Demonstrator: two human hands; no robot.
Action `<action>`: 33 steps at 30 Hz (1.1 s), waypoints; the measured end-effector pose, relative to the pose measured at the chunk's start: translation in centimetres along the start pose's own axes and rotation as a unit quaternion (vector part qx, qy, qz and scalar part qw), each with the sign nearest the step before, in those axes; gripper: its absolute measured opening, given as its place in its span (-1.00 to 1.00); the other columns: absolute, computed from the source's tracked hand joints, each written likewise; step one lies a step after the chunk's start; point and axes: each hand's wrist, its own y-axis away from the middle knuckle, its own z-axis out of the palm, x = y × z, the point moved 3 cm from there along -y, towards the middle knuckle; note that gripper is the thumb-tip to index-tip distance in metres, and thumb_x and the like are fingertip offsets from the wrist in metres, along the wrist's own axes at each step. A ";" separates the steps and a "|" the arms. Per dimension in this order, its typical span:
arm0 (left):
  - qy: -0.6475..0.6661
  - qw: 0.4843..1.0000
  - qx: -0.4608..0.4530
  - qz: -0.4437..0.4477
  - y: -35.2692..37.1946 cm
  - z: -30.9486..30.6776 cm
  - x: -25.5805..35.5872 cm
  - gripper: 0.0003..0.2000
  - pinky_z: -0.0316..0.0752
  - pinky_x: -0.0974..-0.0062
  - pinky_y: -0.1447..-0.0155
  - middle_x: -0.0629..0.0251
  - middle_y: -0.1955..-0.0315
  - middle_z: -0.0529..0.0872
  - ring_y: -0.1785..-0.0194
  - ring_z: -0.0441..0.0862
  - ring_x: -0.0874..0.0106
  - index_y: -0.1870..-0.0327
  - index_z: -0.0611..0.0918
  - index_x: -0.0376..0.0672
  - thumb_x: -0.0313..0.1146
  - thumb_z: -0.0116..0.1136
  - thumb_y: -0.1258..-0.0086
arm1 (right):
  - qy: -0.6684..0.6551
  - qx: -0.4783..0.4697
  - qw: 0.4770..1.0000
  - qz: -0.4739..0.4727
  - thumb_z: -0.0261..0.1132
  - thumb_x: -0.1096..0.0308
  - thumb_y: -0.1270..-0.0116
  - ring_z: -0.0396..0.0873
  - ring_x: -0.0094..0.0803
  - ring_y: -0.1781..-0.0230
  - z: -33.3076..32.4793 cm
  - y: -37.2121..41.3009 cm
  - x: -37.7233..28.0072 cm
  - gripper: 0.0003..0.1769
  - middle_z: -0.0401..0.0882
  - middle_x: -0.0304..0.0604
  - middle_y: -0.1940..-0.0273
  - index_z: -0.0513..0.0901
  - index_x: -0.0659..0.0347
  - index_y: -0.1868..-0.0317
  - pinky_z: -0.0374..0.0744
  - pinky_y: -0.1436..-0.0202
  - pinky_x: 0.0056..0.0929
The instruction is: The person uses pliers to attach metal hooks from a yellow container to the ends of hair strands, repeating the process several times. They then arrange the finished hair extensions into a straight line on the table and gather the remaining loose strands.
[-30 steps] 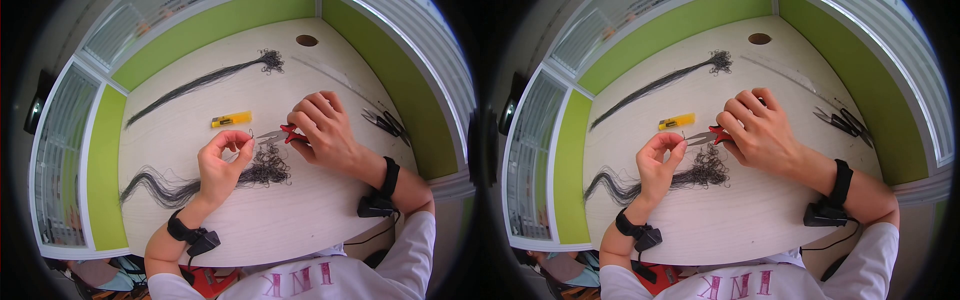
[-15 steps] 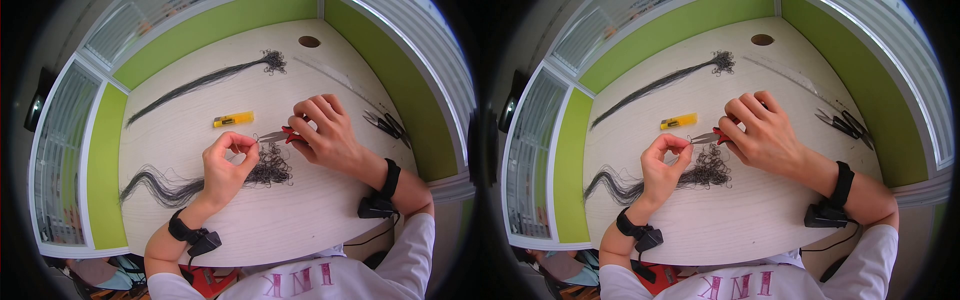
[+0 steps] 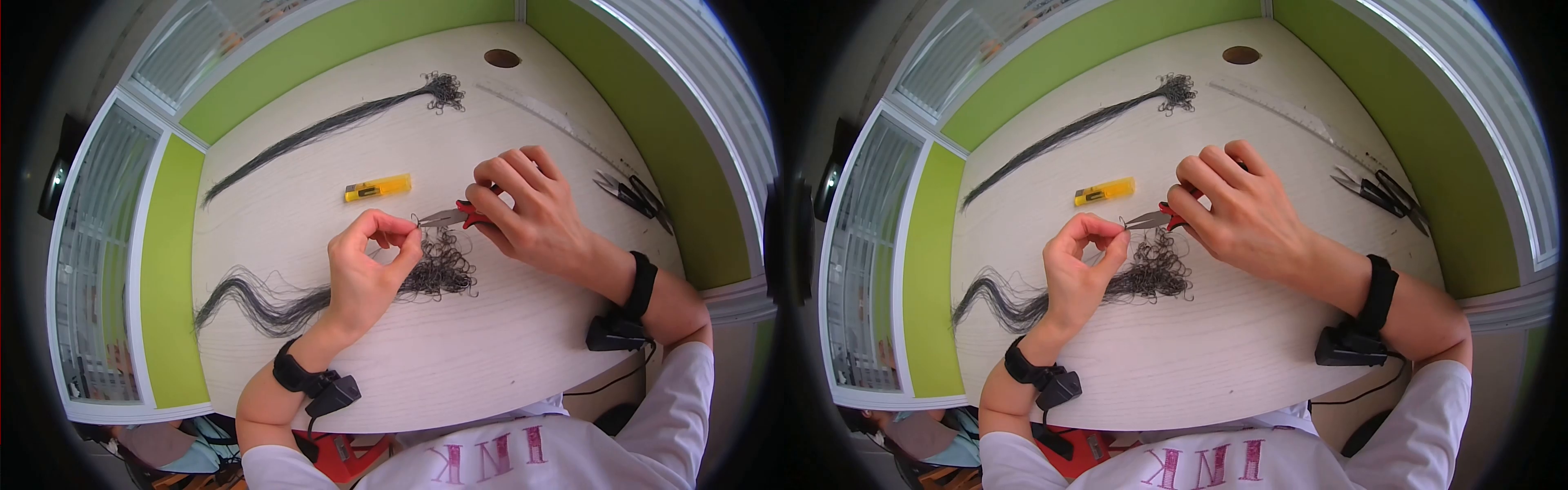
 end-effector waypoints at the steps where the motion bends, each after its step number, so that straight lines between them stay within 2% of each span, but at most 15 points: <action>1: -0.003 1.000 0.000 -0.001 0.0 0.0 0.0 -0.92 0.43 0.63 0.10 0.37 0.39 0.64 0.28 0.50 0.61 0.30 0.61 -0.32 -0.55 0.29 -0.27 | 0.001 0.001 1.000 -0.001 0.45 0.32 0.07 0.45 -0.37 0.25 0.0 0.0 0.0 -0.72 0.42 -0.26 0.29 0.57 0.16 0.33 0.41 0.13 -0.35; 11: -0.010 1.000 -0.009 0.006 0.0 0.1 0.0 -0.91 0.43 0.64 0.12 0.39 0.40 0.64 0.30 0.51 0.62 0.30 0.61 -0.31 -0.53 0.30 -0.28 | 0.004 -0.015 1.000 -0.014 0.37 0.34 -0.01 0.45 -0.38 0.25 0.1 0.3 0.1 -0.80 0.42 -0.25 0.30 0.57 0.18 0.34 0.43 0.13 -0.38; 15: 0.031 0.999 -0.013 -0.031 0.0 0.1 -0.4 -0.89 0.45 0.65 0.13 0.37 0.36 0.65 0.29 0.52 0.63 0.25 0.62 -0.33 -0.49 0.29 -0.31 | 0.007 -0.024 1.000 -0.013 0.36 0.34 -0.02 0.45 -0.39 0.25 0.2 0.3 0.2 -0.80 0.42 -0.25 0.30 0.57 0.18 0.33 0.43 0.13 -0.38; 26: 0.057 0.997 -0.006 -0.054 -0.1 0.0 -0.6 -0.87 0.45 0.65 0.13 0.35 0.31 0.67 0.28 0.53 0.63 0.20 0.63 -0.34 -0.47 0.28 -0.33 | 0.003 -0.014 1.000 0.004 0.51 0.29 0.11 0.46 -0.36 0.24 0.2 0.2 0.2 -0.66 0.43 -0.26 0.28 0.56 0.14 0.33 0.42 0.10 -0.35; 33: 0.067 0.996 -0.011 -0.055 -0.1 0.1 -0.6 -0.86 0.45 0.66 0.13 0.35 0.31 0.68 0.28 0.54 0.64 0.19 0.63 -0.34 -0.47 0.28 -0.34 | 0.013 -0.016 1.000 0.012 0.51 0.29 0.11 0.46 -0.36 0.24 0.1 0.2 0.2 -0.66 0.43 -0.27 0.28 0.56 0.13 0.34 0.40 0.10 -0.36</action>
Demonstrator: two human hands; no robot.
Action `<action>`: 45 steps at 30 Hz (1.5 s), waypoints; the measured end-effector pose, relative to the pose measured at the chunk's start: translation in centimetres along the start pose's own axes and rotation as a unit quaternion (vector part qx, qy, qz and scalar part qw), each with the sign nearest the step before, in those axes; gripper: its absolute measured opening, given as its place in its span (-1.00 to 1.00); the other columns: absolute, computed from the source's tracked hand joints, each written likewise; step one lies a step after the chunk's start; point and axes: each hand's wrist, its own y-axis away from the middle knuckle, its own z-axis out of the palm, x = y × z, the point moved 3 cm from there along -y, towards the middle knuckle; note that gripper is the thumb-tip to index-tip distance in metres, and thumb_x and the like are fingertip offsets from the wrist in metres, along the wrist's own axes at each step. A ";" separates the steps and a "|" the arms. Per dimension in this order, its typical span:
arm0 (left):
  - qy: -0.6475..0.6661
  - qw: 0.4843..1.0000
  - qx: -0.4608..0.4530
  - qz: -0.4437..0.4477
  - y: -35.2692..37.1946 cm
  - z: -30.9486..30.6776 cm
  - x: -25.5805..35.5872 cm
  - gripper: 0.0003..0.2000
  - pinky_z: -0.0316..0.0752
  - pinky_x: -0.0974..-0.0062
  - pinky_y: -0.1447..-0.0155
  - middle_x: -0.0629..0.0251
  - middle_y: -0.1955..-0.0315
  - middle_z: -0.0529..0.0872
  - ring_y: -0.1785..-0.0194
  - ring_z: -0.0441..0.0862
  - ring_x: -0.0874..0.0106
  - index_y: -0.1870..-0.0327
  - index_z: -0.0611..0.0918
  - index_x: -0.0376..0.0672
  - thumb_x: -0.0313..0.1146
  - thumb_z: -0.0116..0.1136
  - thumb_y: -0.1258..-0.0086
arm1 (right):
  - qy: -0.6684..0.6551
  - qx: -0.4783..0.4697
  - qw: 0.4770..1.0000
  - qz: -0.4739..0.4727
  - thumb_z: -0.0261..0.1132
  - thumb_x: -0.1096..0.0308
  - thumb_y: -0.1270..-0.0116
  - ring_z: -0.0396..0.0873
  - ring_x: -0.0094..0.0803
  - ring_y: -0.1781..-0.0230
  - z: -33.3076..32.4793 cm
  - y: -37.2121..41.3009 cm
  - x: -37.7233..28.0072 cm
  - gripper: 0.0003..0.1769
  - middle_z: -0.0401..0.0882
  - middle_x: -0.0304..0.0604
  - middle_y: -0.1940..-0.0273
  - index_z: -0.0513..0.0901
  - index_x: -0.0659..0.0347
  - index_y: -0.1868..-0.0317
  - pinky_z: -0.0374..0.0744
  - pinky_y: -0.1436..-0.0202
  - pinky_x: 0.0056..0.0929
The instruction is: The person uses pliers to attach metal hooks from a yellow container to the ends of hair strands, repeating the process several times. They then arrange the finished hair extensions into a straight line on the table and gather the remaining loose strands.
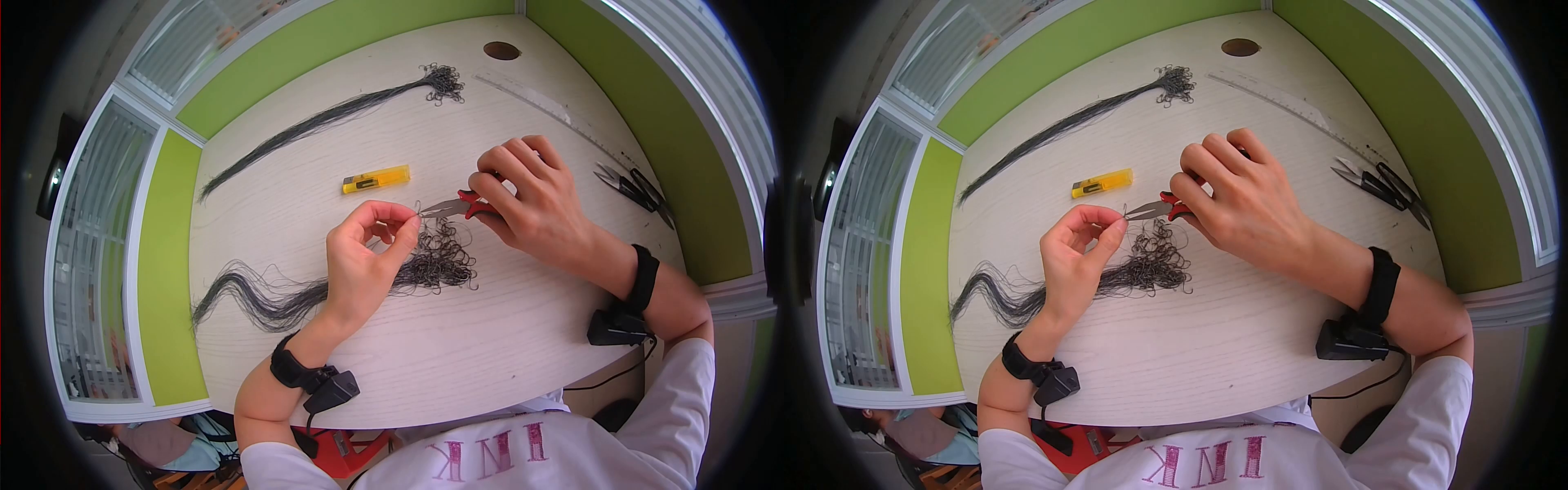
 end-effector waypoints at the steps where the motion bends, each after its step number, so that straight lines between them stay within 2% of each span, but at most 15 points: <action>1: 0.001 1.000 -0.001 -0.003 0.0 0.0 0.0 -0.86 0.45 0.67 0.13 0.35 0.31 0.68 0.28 0.54 0.64 0.19 0.63 -0.34 -0.47 0.28 -0.34 | 0.000 0.000 1.000 0.000 0.51 0.28 0.11 0.46 -0.36 0.24 0.0 0.0 0.0 -0.66 0.43 -0.27 0.29 0.56 0.13 0.34 0.41 0.10 -0.36; 12: 0.009 1.000 -0.011 -0.006 0.0 0.1 -0.1 -0.86 0.46 0.67 0.12 0.34 0.30 0.68 0.26 0.55 0.64 0.18 0.63 -0.33 -0.47 0.28 -0.35 | -0.014 -0.015 1.000 -0.006 0.52 0.22 0.14 0.47 -0.38 0.27 -0.1 0.2 0.0 -0.62 0.43 -0.28 0.32 0.55 0.13 0.34 0.42 0.16 -0.40; 20: 0.034 0.999 -0.031 0.000 -0.2 0.1 0.4 -0.83 0.48 0.65 0.06 0.32 0.27 0.67 0.19 0.58 0.61 0.13 0.61 -0.35 -0.51 0.28 -0.33 | -0.006 -0.019 0.999 0.048 0.54 0.23 0.13 0.50 -0.36 0.33 -0.2 0.2 0.3 -0.60 0.45 -0.28 0.36 0.52 0.12 0.34 0.43 0.25 -0.40; 26: 0.021 0.986 -0.164 -0.016 -0.4 -0.8 1.9 -0.84 0.47 0.60 0.10 0.34 0.41 0.63 0.23 0.56 0.59 0.21 0.64 -0.32 -0.38 0.20 -0.39 | -0.058 -0.025 0.988 0.144 0.50 0.14 -0.05 0.53 -0.35 0.42 -0.1 0.2 1.2 -0.66 0.48 -0.31 0.44 0.53 0.13 0.36 0.48 0.37 -0.38; 28: 0.153 0.958 -0.244 -0.008 -0.4 -1.2 2.3 -0.76 0.43 0.57 0.19 0.34 0.51 0.59 0.30 0.52 0.58 0.26 0.65 -0.27 -0.25 0.11 -0.46 | -0.058 -0.018 0.987 0.147 0.49 0.12 -0.07 0.53 -0.35 0.43 0.1 0.1 1.5 -0.66 0.48 -0.31 0.45 0.54 0.13 0.38 0.49 0.38 -0.38; 29: 0.153 0.957 -0.244 -0.008 -0.6 -1.1 2.2 -0.76 0.43 0.57 0.19 0.34 0.51 0.59 0.30 0.52 0.58 0.26 0.65 -0.27 -0.25 0.11 -0.46 | -0.059 -0.009 0.987 0.150 0.47 0.11 -0.10 0.53 -0.34 0.45 0.1 0.2 1.6 -0.66 0.48 -0.31 0.46 0.54 0.14 0.39 0.49 0.40 -0.37; 31: 0.327 0.913 -0.239 0.053 -0.9 -1.1 2.5 -0.69 0.38 0.56 0.38 0.27 0.57 0.58 0.47 0.47 0.55 0.27 0.64 -0.25 -0.17 0.02 -0.52 | -0.066 -0.013 0.987 0.147 0.47 0.10 -0.10 0.53 -0.34 0.44 0.2 0.3 1.6 -0.66 0.48 -0.30 0.46 0.54 0.13 0.39 0.49 0.39 -0.37; 32: 0.327 0.913 -0.238 0.053 -0.9 -1.5 2.5 -0.69 0.38 0.56 0.38 0.27 0.57 0.58 0.47 0.47 0.55 0.27 0.64 -0.25 -0.17 0.02 -0.52 | -0.072 -0.016 0.987 0.144 0.47 0.10 -0.10 0.53 -0.34 0.44 0.3 0.4 1.6 -0.66 0.48 -0.30 0.45 0.54 0.13 0.39 0.50 0.39 -0.38; 34: 0.556 0.736 -0.385 -0.012 -0.4 -2.0 3.0 -0.69 0.39 0.59 0.52 0.08 0.49 0.67 0.54 0.53 0.48 0.20 0.66 -0.29 -0.17 0.06 -0.53 | -0.074 -0.021 0.987 0.140 0.48 0.11 -0.09 0.53 -0.34 0.44 0.4 0.4 1.6 -0.66 0.49 -0.29 0.45 0.54 0.13 0.38 0.50 0.39 -0.38; 36: 0.617 0.584 -0.524 -0.054 0.9 -2.1 4.3 -0.66 0.44 0.60 0.59 -0.08 0.38 0.73 0.51 0.64 0.39 0.11 0.65 -0.39 -0.20 0.07 -0.53 | -0.077 -0.026 0.987 0.138 0.48 0.13 -0.09 0.53 -0.34 0.44 0.4 0.5 1.6 -0.67 0.49 -0.29 0.45 0.54 0.13 0.37 0.50 0.38 -0.38; 40: 0.479 0.493 -0.727 -0.003 4.1 -0.7 8.4 -0.64 0.61 0.51 0.43 -0.11 0.37 0.74 0.46 0.72 0.28 0.09 0.65 -0.46 -0.22 0.10 -0.51 | -0.107 -0.034 0.987 0.111 0.53 0.19 -0.02 0.51 -0.33 0.48 0.7 0.4 1.2 -0.66 0.50 -0.27 0.48 0.54 0.15 0.40 0.48 0.42 -0.38; 41: 0.479 0.493 -0.727 -0.003 4.3 -0.6 9.3 -0.64 0.61 0.51 0.43 -0.11 0.37 0.74 0.46 0.72 0.28 0.09 0.65 -0.46 -0.22 0.10 -0.51 | -0.115 -0.016 0.989 0.094 0.56 0.20 0.02 0.48 -0.35 0.53 0.6 0.4 1.0 -0.64 0.48 -0.27 0.52 0.53 0.16 0.43 0.45 0.47 -0.40; 43: 0.467 0.502 -0.725 0.064 4.8 -0.6 11.3 -0.69 0.57 0.59 0.43 -0.03 0.25 0.75 0.36 0.74 0.35 0.04 0.69 -0.47 -0.38 0.32 -0.32 | -0.113 -0.014 0.989 0.094 0.56 0.21 0.02 0.48 -0.34 0.53 0.7 0.4 1.1 -0.65 0.48 -0.27 0.52 0.53 0.16 0.42 0.45 0.47 -0.39; 44: 0.468 0.538 -0.696 0.090 4.7 -1.1 12.1 -0.72 0.51 0.61 0.55 -0.01 0.31 0.74 0.48 0.71 0.37 0.11 0.74 -0.40 -0.35 0.34 -0.29 | -0.110 -0.012 0.989 0.094 0.55 0.21 0.01 0.48 -0.33 0.52 0.7 0.5 1.1 -0.65 0.48 -0.26 0.52 0.54 0.16 0.41 0.45 0.47 -0.38; 45: 0.467 0.537 -0.696 0.089 4.8 -1.8 12.4 -0.72 0.51 0.61 0.55 -0.01 0.31 0.74 0.48 0.71 0.37 0.11 0.74 -0.40 -0.35 0.34 -0.29 | -0.109 -0.011 0.989 0.095 0.55 0.21 0.01 0.48 -0.33 0.52 0.7 0.5 1.1 -0.65 0.48 -0.26 0.52 0.54 0.16 0.41 0.45 0.47 -0.38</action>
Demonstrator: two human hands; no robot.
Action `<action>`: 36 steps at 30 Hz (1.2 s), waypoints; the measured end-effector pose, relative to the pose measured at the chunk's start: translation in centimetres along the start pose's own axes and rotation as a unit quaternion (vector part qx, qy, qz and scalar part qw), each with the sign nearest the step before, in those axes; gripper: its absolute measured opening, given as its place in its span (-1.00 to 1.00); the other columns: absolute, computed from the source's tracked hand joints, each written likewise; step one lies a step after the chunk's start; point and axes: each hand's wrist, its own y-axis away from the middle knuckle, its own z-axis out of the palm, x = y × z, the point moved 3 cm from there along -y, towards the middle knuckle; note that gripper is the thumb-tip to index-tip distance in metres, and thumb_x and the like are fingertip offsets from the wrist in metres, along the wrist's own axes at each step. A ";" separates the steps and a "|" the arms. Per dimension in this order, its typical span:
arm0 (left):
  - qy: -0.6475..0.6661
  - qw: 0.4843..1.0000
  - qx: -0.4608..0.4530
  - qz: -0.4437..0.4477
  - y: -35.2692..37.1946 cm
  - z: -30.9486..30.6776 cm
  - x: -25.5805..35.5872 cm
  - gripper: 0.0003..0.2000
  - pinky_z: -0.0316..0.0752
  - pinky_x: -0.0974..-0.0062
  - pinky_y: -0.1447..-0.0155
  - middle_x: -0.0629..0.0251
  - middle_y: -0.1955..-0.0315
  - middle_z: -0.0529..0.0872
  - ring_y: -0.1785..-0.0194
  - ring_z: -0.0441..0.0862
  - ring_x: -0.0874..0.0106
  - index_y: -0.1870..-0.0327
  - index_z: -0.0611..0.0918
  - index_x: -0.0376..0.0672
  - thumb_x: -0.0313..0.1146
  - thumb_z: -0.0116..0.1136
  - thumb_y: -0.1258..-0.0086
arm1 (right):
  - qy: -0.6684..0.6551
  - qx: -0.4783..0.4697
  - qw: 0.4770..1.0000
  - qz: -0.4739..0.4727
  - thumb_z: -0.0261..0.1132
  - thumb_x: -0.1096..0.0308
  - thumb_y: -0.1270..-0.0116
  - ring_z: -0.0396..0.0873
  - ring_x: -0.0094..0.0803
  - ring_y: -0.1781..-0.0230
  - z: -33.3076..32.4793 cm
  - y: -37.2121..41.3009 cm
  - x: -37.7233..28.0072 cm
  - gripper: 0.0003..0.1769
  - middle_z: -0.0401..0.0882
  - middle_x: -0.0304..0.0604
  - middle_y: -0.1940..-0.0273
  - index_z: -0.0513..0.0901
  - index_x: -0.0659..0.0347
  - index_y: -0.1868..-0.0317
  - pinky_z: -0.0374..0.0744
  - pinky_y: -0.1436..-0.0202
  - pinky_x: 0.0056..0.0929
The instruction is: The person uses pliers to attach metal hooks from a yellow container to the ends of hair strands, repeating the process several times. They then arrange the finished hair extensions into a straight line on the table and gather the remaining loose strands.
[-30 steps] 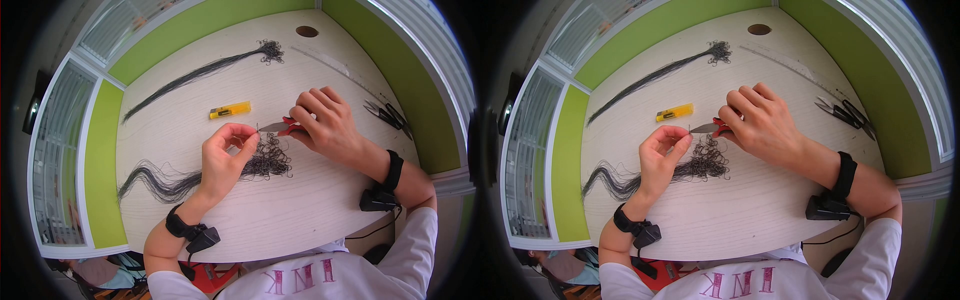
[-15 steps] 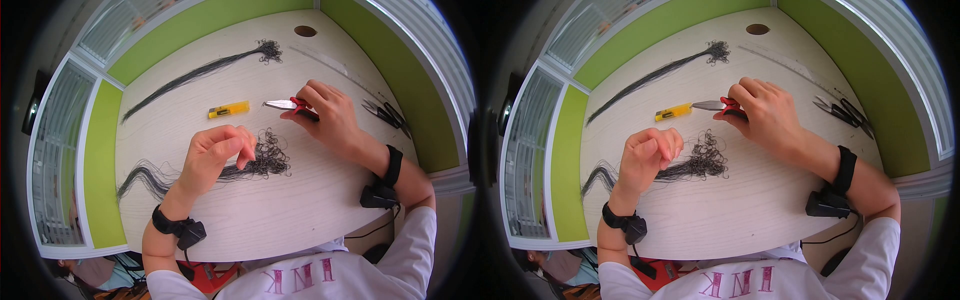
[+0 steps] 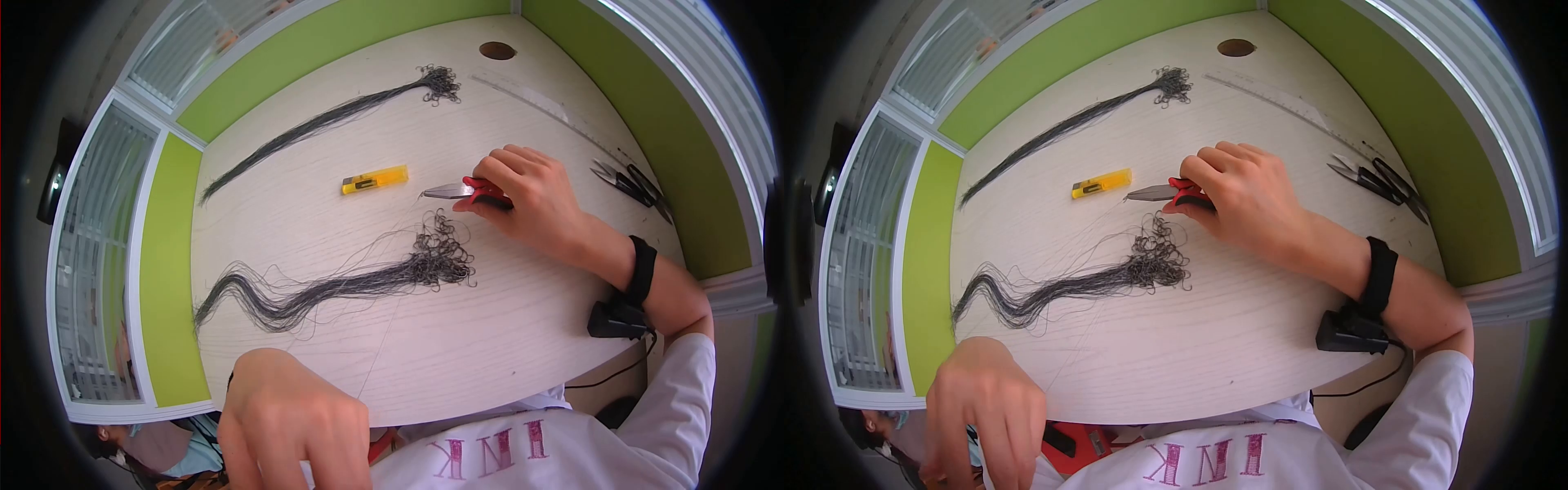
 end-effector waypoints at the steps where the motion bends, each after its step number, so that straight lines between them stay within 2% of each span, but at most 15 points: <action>1: -0.078 0.991 0.092 0.063 0.6 0.0 1.1 -0.69 0.51 0.52 0.52 -0.02 0.35 0.73 0.51 0.67 0.34 0.12 0.69 -0.38 -0.24 0.19 -0.42 | 0.001 -0.007 1.000 0.000 0.55 0.22 0.01 0.48 -0.32 0.52 0.0 0.0 0.0 -0.65 0.48 -0.26 0.52 0.54 0.16 0.41 0.45 0.46 -0.38; 4: -0.356 0.864 0.296 0.197 3.3 0.1 4.3 -0.57 0.56 0.35 0.21 0.01 0.32 0.70 0.32 0.66 0.21 0.13 0.65 -0.29 -0.07 -0.13 -0.60 | 0.000 -0.019 1.000 -0.005 0.55 0.22 0.01 0.49 -0.31 0.50 0.0 0.1 -0.2 -0.65 0.49 -0.26 0.52 0.54 0.16 0.40 0.46 0.46 -0.37; 6: -0.552 0.675 0.453 0.186 5.1 -0.9 4.8 -0.52 0.52 0.37 0.03 -0.01 0.26 0.70 0.10 0.63 0.24 0.12 0.65 -0.25 -0.06 -0.28 -0.64 | -0.002 -0.025 1.000 -0.012 0.55 0.22 0.00 0.50 -0.31 0.49 0.1 0.0 -0.4 -0.65 0.49 -0.25 0.52 0.54 0.16 0.40 0.46 0.45 -0.37; 8: -0.766 0.424 0.478 0.072 7.0 -3.0 5.1 -0.56 0.51 0.41 0.07 0.04 0.22 0.70 0.04 0.60 0.33 0.11 0.65 -0.26 -0.12 -0.27 -0.65 | -0.015 -0.017 1.000 -0.002 0.55 0.23 0.00 0.50 -0.31 0.49 0.1 0.0 -0.4 -0.66 0.50 -0.26 0.51 0.52 0.16 0.42 0.46 0.44 -0.38; 10: -0.783 0.393 0.482 -0.016 7.6 -5.3 4.4 -0.59 0.48 0.45 0.19 0.15 0.25 0.71 0.21 0.59 0.41 0.11 0.64 -0.32 -0.15 -0.20 -0.64 | 0.000 -0.004 1.000 -0.008 0.54 0.22 -0.01 0.49 -0.31 0.49 -0.1 -0.2 -0.2 -0.65 0.50 -0.26 0.51 0.52 0.16 0.42 0.46 0.44 -0.38; 11: -0.783 0.393 0.482 -0.015 7.9 -5.7 3.8 -0.59 0.48 0.45 0.19 0.15 0.25 0.71 0.21 0.59 0.41 0.11 0.64 -0.32 -0.15 -0.20 -0.64 | 0.015 0.009 1.000 -0.012 0.54 0.21 -0.02 0.49 -0.32 0.50 -0.3 -0.3 -0.1 -0.65 0.50 -0.26 0.51 0.52 0.17 0.42 0.46 0.44 -0.38; 13: -0.713 0.390 0.535 -0.231 8.9 -7.2 1.9 -0.58 0.45 0.53 0.17 0.30 0.40 0.66 0.31 0.55 0.49 0.11 0.63 -0.32 -0.13 -0.19 -0.64 | 0.053 0.008 0.998 -0.010 0.52 0.18 -0.05 0.51 -0.32 0.46 -0.4 -0.4 0.6 -0.66 0.52 -0.27 0.48 0.53 0.15 0.39 0.49 0.39 -0.37; 14: -0.713 0.391 0.535 -0.230 8.7 -7.4 1.3 -0.58 0.45 0.53 0.17 0.30 0.40 0.66 0.31 0.55 0.49 0.11 0.63 -0.32 -0.13 -0.19 -0.64 | 0.090 0.006 0.996 -0.008 0.49 0.14 -0.08 0.53 -0.33 0.42 -0.5 -0.4 1.1 -0.66 0.54 -0.27 0.45 0.54 0.14 0.35 0.52 0.34 -0.37; 16: -0.572 0.476 0.584 -0.325 8.7 -8.2 -0.6 -0.64 0.27 0.66 0.40 0.47 0.62 0.50 0.53 0.37 0.62 0.17 0.64 -0.33 -0.19 -0.09 -0.61 | 0.116 0.014 0.993 -0.011 0.49 0.10 -0.09 0.54 -0.34 0.43 -0.7 -0.5 2.2 -0.64 0.55 -0.28 0.46 0.54 0.14 0.35 0.53 0.34 -0.38; 17: -0.572 0.476 0.584 -0.324 8.5 -8.5 -1.4 -0.64 0.27 0.66 0.40 0.47 0.62 0.50 0.53 0.37 0.62 0.17 0.64 -0.33 -0.19 -0.09 -0.61 | 0.140 0.023 0.990 -0.013 0.48 0.06 -0.09 0.54 -0.35 0.43 -0.8 -0.5 2.5 -0.62 0.55 -0.28 0.46 0.54 0.14 0.35 0.53 0.35 -0.38; 19: -0.359 0.637 0.629 -0.262 8.5 -9.0 -3.5 -0.62 0.01 0.66 0.53 0.58 0.75 0.28 0.65 0.12 0.69 0.27 0.63 -0.29 -0.17 -0.11 -0.61 | 0.142 0.019 0.989 -0.020 0.47 0.03 -0.10 0.55 -0.36 0.44 -0.8 -0.6 2.6 -0.61 0.55 -0.29 0.47 0.54 0.13 0.36 0.53 0.36 -0.39; 20: -0.358 0.638 0.629 -0.263 8.4 -8.8 -3.4 -0.62 0.01 0.66 0.53 0.58 0.75 0.28 0.65 0.12 0.69 0.27 0.63 -0.29 -0.17 -0.11 -0.61 | 0.144 0.016 0.989 -0.026 0.46 0.00 -0.10 0.56 -0.36 0.44 -0.8 -0.6 2.6 -0.60 0.55 -0.30 0.47 0.54 0.13 0.36 0.53 0.37 -0.40; 22: -0.133 0.718 0.642 -0.231 7.9 -8.2 -3.7 -0.58 -0.11 0.65 0.58 0.62 0.78 0.20 0.68 0.01 0.71 0.40 0.57 -0.21 -0.11 -0.17 -0.62 | 0.131 0.003 0.991 -0.027 0.45 -0.02 -0.11 0.57 -0.35 0.45 -1.0 -0.7 2.4 -0.60 0.55 -0.30 0.49 0.55 0.13 0.36 0.53 0.39 -0.41; 28: 0.057 0.750 0.642 -0.149 8.2 -8.4 -4.8 -0.57 -0.16 0.63 0.63 0.66 0.80 0.07 0.72 -0.11 0.68 0.55 0.33 -0.04 -0.09 -0.27 -0.64 | 0.123 -0.022 0.992 -0.021 0.38 -0.08 -0.19 0.58 -0.32 0.49 -0.6 -0.8 2.4 -0.57 0.55 -0.26 0.52 0.56 0.14 0.37 0.53 0.44 -0.38; 36: 0.128 0.739 0.656 -0.088 6.8 -7.7 -6.4 -0.59 -0.19 0.64 0.65 0.64 0.80 0.02 0.73 -0.14 0.67 0.55 0.26 0.01 -0.11 -0.23 -0.64 | 0.140 -0.016 0.990 -0.004 0.36 -0.04 -0.27 0.56 -0.29 0.57 -0.2 -0.9 2.0 -0.59 0.54 -0.24 0.56 0.56 0.15 0.42 0.52 0.49 -0.37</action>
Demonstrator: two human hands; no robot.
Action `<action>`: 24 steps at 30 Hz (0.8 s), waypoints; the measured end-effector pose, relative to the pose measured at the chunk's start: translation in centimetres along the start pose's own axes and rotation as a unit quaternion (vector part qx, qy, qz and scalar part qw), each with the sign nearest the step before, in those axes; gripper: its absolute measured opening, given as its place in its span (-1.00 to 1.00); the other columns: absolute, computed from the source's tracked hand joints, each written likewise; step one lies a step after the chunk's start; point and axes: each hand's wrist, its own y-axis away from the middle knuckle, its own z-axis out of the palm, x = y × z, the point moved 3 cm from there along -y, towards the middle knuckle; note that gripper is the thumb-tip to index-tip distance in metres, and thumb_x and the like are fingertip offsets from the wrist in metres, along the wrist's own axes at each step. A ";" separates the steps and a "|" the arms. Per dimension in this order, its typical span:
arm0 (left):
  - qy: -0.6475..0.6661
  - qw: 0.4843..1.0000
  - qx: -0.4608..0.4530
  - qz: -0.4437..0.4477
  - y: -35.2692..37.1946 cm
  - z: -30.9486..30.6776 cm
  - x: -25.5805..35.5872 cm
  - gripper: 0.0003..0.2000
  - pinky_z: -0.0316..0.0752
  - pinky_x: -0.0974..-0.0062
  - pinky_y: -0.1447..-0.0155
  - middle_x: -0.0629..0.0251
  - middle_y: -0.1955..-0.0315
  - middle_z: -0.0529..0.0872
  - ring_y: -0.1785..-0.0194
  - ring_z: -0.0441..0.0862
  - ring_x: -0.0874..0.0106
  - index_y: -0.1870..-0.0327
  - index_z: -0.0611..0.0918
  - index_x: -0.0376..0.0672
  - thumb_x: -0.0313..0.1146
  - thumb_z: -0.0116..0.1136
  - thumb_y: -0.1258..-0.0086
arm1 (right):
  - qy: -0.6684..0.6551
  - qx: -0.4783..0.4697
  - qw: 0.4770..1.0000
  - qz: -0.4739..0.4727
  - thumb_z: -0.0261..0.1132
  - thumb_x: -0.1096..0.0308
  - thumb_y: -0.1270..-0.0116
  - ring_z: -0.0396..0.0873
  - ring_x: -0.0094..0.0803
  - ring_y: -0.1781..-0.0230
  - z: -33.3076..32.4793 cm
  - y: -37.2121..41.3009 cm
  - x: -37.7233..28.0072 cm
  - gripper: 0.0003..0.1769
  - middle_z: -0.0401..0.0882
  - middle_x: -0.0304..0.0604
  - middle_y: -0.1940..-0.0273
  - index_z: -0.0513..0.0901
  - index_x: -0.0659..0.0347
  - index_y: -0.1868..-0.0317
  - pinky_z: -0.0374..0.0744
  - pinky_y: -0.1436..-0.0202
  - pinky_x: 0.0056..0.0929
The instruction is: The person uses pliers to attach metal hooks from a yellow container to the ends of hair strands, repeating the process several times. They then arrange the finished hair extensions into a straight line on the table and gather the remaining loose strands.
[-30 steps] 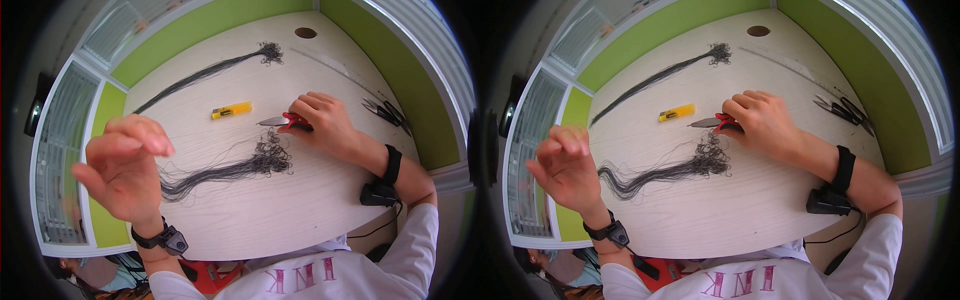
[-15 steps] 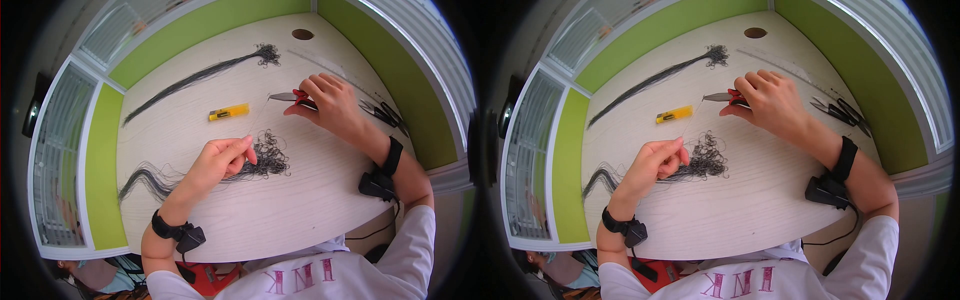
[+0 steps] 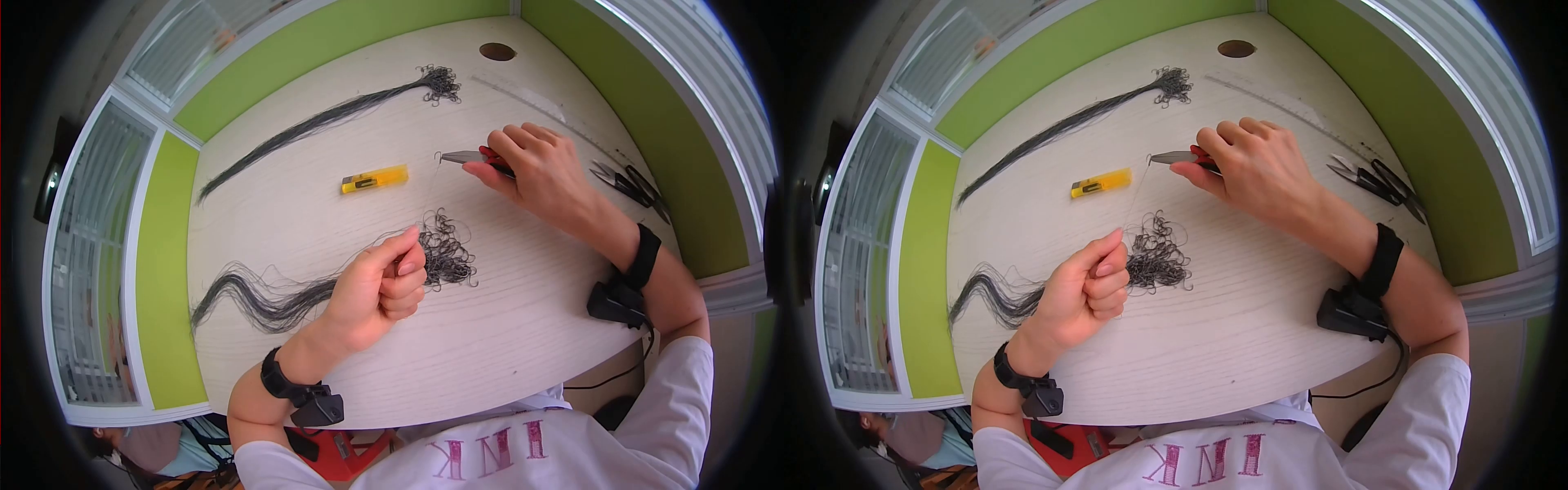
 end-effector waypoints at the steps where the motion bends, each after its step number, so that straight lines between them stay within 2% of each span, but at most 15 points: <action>1: 0.011 1.000 0.006 0.004 0.0 0.1 -0.1 -0.59 -0.19 0.64 0.65 0.64 0.80 0.02 0.74 -0.15 0.67 0.55 0.26 0.02 -0.11 -0.22 -0.63 | 0.002 0.003 1.000 0.005 0.36 -0.04 -0.27 0.55 -0.29 0.58 0.0 0.0 0.0 -0.59 0.54 -0.25 0.57 0.56 0.15 0.43 0.52 0.50 -0.37; 20: 0.023 0.999 0.035 0.034 0.3 1.1 -0.6 -0.60 -0.22 0.62 0.66 0.63 0.80 0.00 0.73 -0.16 0.67 0.55 0.26 0.05 -0.11 -0.16 -0.61 | 0.015 0.015 0.999 0.026 0.36 -0.04 -0.27 0.52 -0.35 0.61 0.2 -0.4 -0.2 -0.58 0.53 -0.29 0.61 0.55 0.12 0.51 0.48 0.56 -0.37; 23: 0.008 0.998 0.035 0.042 0.2 0.6 -0.3 -0.60 -0.17 0.63 0.63 0.63 0.79 0.01 0.72 -0.13 0.68 0.54 0.28 0.02 -0.11 -0.16 -0.61 | 0.013 0.006 0.999 0.030 0.36 -0.02 -0.28 0.54 -0.32 0.59 0.1 -0.4 -0.2 -0.58 0.54 -0.26 0.60 0.56 0.15 0.50 0.50 0.53 -0.35; 24: -0.065 0.994 0.034 0.085 0.1 0.0 0.2 -0.62 -0.04 0.65 0.59 0.59 0.77 0.12 0.69 -0.01 0.68 0.47 0.39 -0.05 -0.09 -0.18 -0.62 | 0.014 0.007 0.999 0.029 0.36 -0.02 -0.28 0.54 -0.32 0.59 0.2 -0.4 0.0 -0.58 0.54 -0.26 0.60 0.56 0.15 0.50 0.50 0.53 -0.35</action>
